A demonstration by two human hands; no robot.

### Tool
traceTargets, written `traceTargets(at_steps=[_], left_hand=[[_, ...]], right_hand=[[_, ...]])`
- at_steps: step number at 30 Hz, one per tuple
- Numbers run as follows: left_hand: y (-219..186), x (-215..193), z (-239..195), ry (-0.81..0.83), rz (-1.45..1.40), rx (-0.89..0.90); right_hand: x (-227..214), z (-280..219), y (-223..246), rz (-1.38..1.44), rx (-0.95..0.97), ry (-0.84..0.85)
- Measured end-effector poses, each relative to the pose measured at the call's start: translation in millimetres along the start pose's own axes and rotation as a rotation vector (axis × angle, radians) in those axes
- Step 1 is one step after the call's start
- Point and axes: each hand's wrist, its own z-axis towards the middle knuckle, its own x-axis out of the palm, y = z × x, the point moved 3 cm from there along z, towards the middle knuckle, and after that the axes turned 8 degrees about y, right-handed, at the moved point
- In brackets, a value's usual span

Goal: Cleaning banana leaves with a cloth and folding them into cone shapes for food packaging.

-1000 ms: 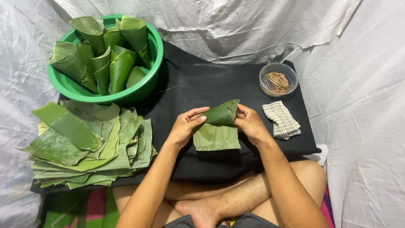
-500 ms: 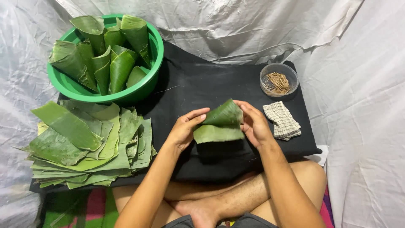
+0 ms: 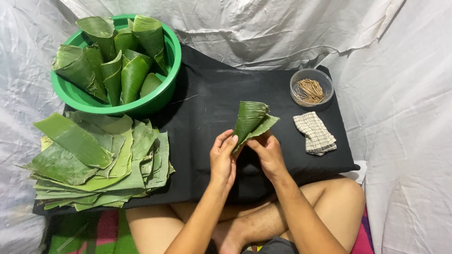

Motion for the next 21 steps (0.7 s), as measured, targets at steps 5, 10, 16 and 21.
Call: traceTargets(at_steps=[5,10,16,21], left_hand=[[2.6,10.0,-14.9,-0.024,0.068,0.014],[16.9,1.1,-18.0,-0.013,0.178,0.059],[27.5,-11.5,-21.2,0.046,0.501,0.092],[-4.8,-4.6,-19.0,0.007,0.684,0.270]], right_hand=[[0.8,-5.9,3.7,-0.089,0.023,-0.057],[44.9,-15.6,69.7,-0.183,0.040,-0.151],[38.3,-13.6,57.8,-0.168,0.032,-0.162],[6.8,5.2,30.3,-0.068,0.126,-0.004]])
